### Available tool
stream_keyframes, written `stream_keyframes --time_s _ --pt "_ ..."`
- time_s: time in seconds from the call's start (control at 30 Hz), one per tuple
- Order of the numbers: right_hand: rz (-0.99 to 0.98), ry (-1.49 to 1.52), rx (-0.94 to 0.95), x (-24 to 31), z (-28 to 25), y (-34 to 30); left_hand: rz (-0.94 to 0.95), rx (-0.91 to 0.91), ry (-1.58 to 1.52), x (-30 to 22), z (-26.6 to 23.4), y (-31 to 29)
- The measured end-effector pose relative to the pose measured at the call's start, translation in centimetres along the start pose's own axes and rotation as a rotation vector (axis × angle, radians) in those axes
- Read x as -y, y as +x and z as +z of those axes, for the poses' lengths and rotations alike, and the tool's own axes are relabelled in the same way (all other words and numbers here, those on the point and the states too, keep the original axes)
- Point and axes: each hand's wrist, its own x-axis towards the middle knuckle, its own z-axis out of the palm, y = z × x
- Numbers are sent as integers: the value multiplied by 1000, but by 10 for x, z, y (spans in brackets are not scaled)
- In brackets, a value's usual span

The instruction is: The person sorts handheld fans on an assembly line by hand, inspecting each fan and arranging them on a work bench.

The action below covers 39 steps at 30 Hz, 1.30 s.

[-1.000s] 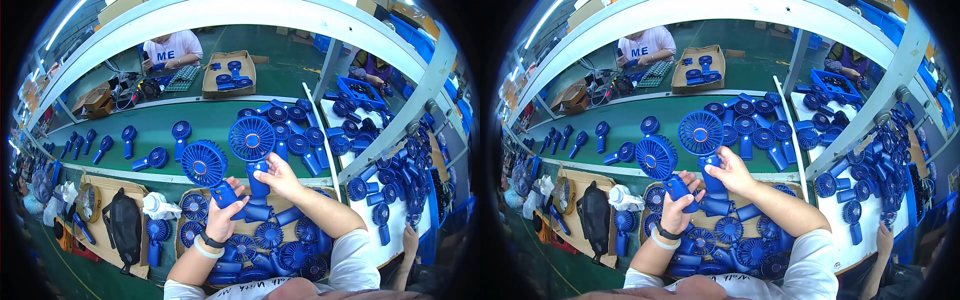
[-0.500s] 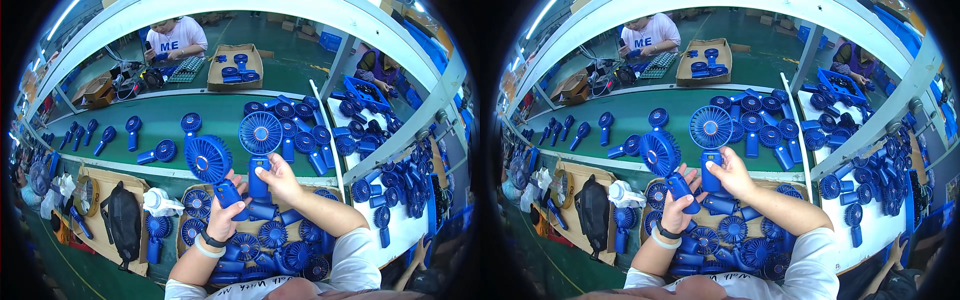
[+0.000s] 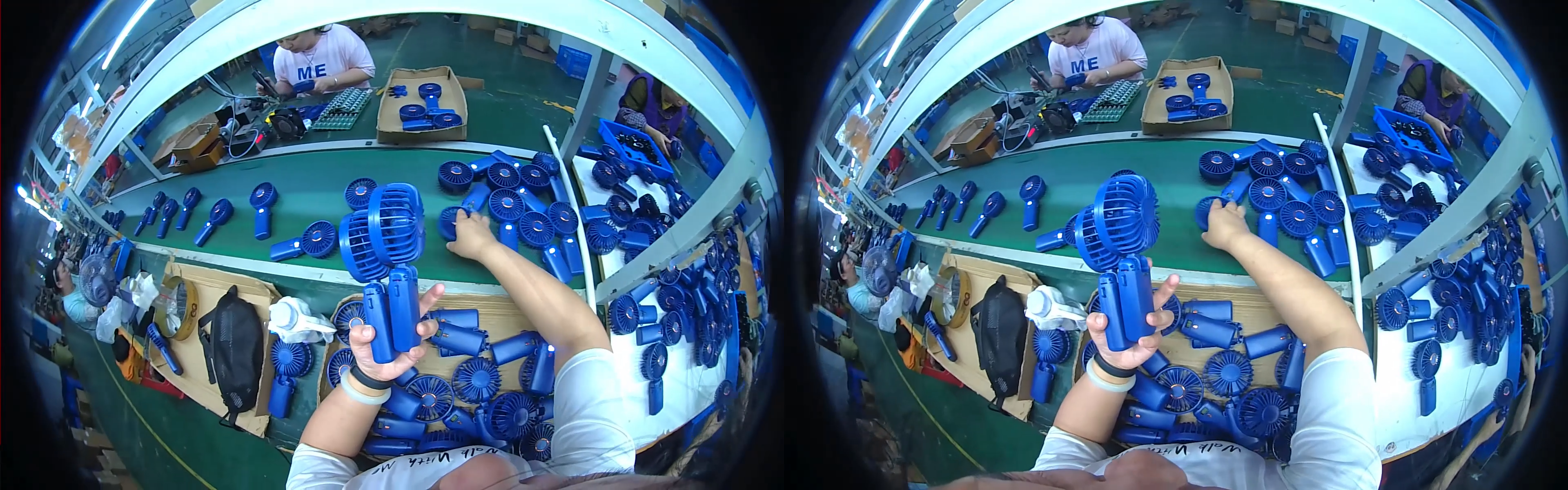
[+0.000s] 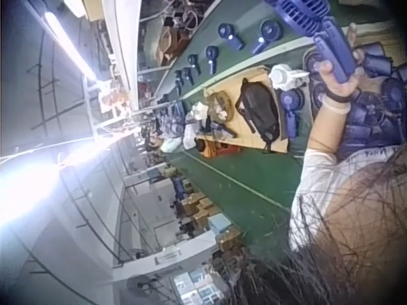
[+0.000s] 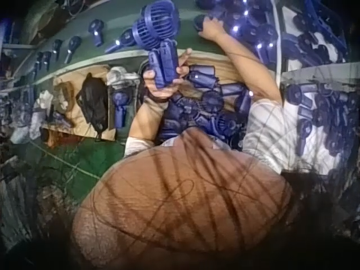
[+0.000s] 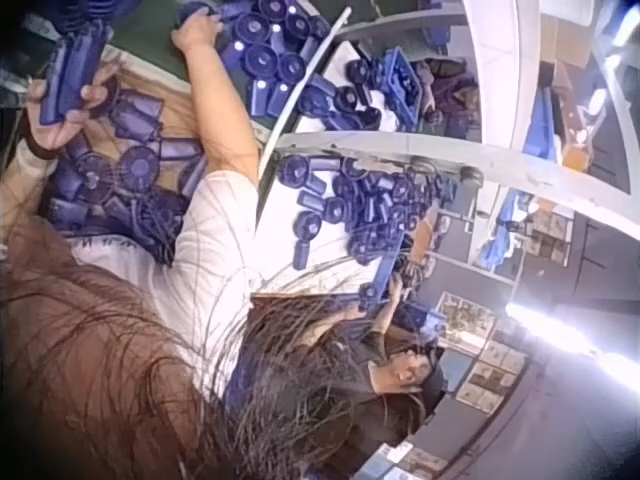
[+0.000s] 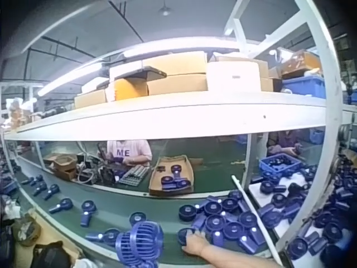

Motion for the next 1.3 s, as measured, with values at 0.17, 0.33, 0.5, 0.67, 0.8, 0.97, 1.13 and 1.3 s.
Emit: stream_keyframes --time_s 0.17,0.33,0.5,0.67,0.8,0.97,1.13,1.3 --pt "-302 115 -102 11 14 -7 -26 12 19 2 3 0" --pt "-147 -60 296 18 24 -12 -46 33 32 2 5 -1" --pt "-234 126 153 26 14 -23 27 -53 225 5 3 -5" --pt "-207 997 -93 31 -19 -68 185 -12 387 0 16 -10" --pt "-225 1618 106 44 -72 -141 153 15 448 -2 30 -11" --pt "-272 1637 37 35 -85 -178 185 44 386 5 24 -13" --pt "-301 1592 -54 31 -84 -191 176 -5 436 13 24 -14" --pt "-267 1590 -47 27 -80 -195 160 -85 490 16 23 -16"
